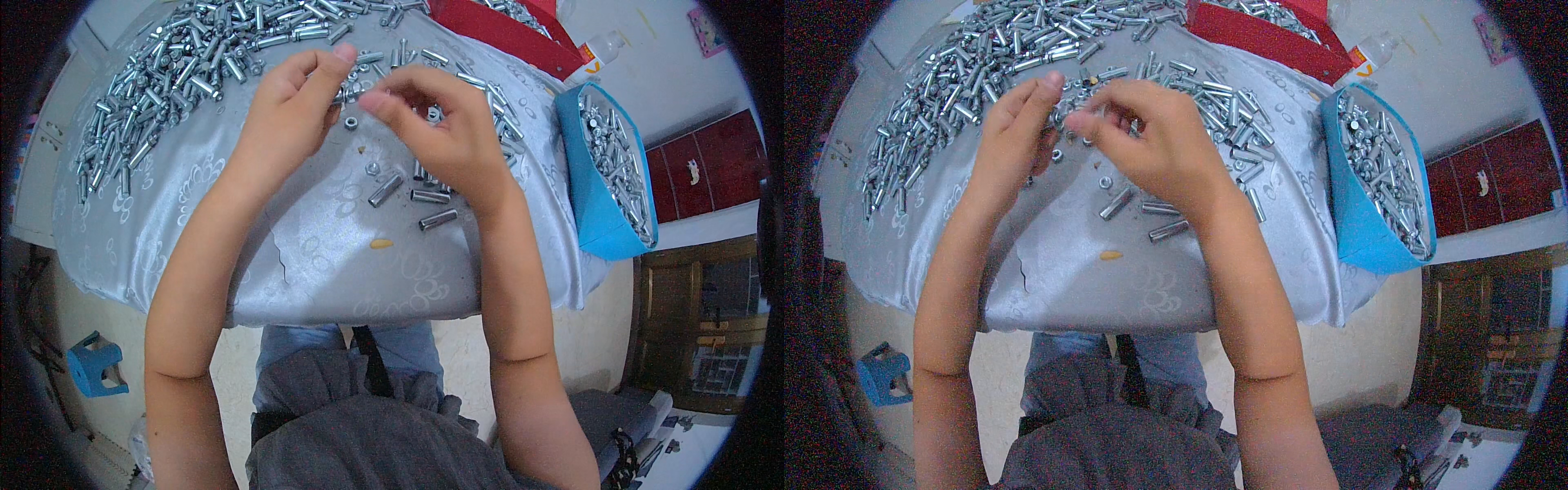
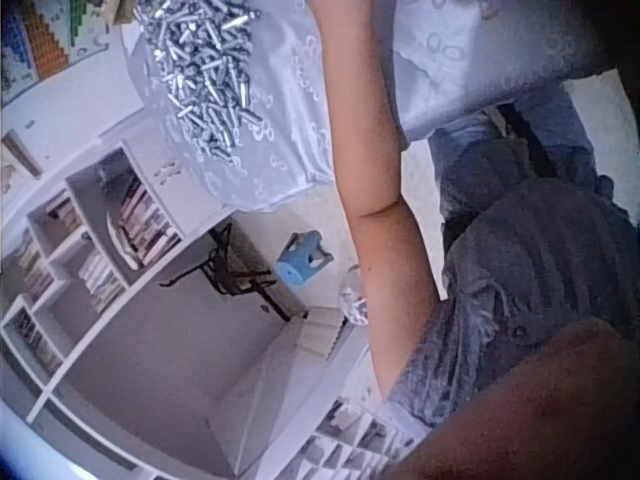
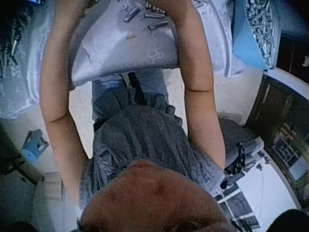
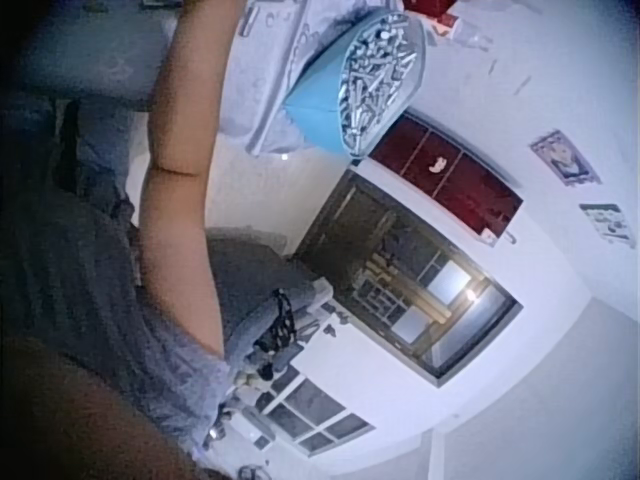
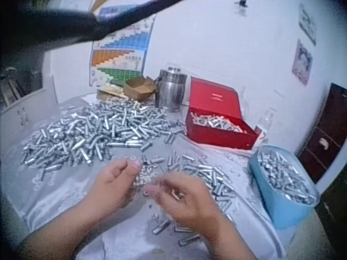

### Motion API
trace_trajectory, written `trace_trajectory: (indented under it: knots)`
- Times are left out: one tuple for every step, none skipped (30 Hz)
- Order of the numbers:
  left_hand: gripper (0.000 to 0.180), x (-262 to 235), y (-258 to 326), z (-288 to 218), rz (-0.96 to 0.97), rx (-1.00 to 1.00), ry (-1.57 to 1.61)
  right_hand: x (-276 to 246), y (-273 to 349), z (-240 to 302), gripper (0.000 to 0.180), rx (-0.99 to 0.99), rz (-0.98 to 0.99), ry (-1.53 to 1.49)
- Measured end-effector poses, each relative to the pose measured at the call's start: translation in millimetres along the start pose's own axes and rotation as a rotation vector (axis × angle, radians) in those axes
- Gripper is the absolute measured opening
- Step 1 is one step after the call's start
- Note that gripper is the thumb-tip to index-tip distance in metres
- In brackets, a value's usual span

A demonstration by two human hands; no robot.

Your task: The person sits at a table covered with a white cloth and repeatedly picks up metal bolts and washers. They thread the washers onto the bolts by hand and place the assembled units into a blue container on the right side of the table.

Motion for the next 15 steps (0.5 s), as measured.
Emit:
trace_trajectory:
  knots:
    - [0.039, 1.3, 0.5, -1.1, 0.001, -0.004, 0.006, -1.0, -1.3, 5.1, 0.018, 0.009, -0.042, -0.021]
    - [0.039, 2.0, 0.8, -1.5, 0.002, -0.007, 0.012, -1.4, -2.1, 7.9, 0.014, 0.017, -0.083, -0.043]
    - [0.038, 2.3, 0.9, -1.1, 0.019, -0.017, 0.013, 0.0, -2.3, 8.5, 0.013, -0.021, -0.090, -0.041]
    - [0.038, 2.5, 1.1, -0.3, 0.036, -0.027, 0.014, 1.8, -2.1, 7.9, 0.014, -0.059, -0.097, -0.038]
    - [0.037, 2.9, 1.2, 0.1, 0.053, -0.037, 0.015, 2.4, -2.0, 8.2, 0.015, -0.096, -0.104, -0.035]
    - [0.037, 3.1, 1.6, 0.5, 0.044, -0.035, 0.026, 3.3, -1.7, 8.4, 0.016, -0.104, -0.086, -0.009]
    - [0.036, 4.0, 2.6, 0.8, 0.037, -0.033, 0.038, 3.8, -1.0, 8.9, 0.018, -0.112, -0.069, 0.018]
    - [0.035, 4.7, 3.4, 1.3, 0.029, -0.031, 0.049, 4.3, -0.4, 8.9, 0.020, -0.119, -0.051, 0.045]
    - [0.035, 5.0, 4.3, 0.8, 0.036, -0.027, 0.034, 4.9, -0.2, 6.7, 0.018, -0.080, 0.029, 0.051]
    - [0.035, 5.4, 5.0, 0.5, 0.043, -0.023, 0.019, 4.0, 0.8, 3.4, 0.016, -0.041, 0.108, 0.058]
    - [0.034, 5.5, 5.5, 0.2, 0.050, -0.019, 0.005, 4.7, 1.5, 1.1, 0.014, -0.002, 0.188, 0.064]
    - [0.034, 5.4, 5.1, 0.5, 0.056, -0.007, 0.019, 3.5, 2.2, 2.6, 0.013, 0.031, 0.175, 0.033]
    - [0.034, 4.9, 4.4, 0.9, 0.061, 0.004, 0.033, 1.6, 3.3, 6.5, 0.012, 0.064, 0.161, 0.001]
    - [0.034, 4.4, 3.8, 1.5, 0.067, 0.016, 0.048, 0.8, 3.8, 8.1, 0.012, 0.097, 0.148, -0.031]
    - [0.034, 4.6, 3.1, 2.2, 0.076, 0.014, 0.033, 0.9, 3.5, 9.0, 0.012, 0.068, 0.115, -0.066]
Point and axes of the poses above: each hand's wrist, its own y-axis away from the middle knuckle, its own x-axis out of the palm, z = x × y, the point moved 3 cm from there along -y, towards the middle knuckle, and after that the axes turned 15 degrees about y, right-handed, at the moved point
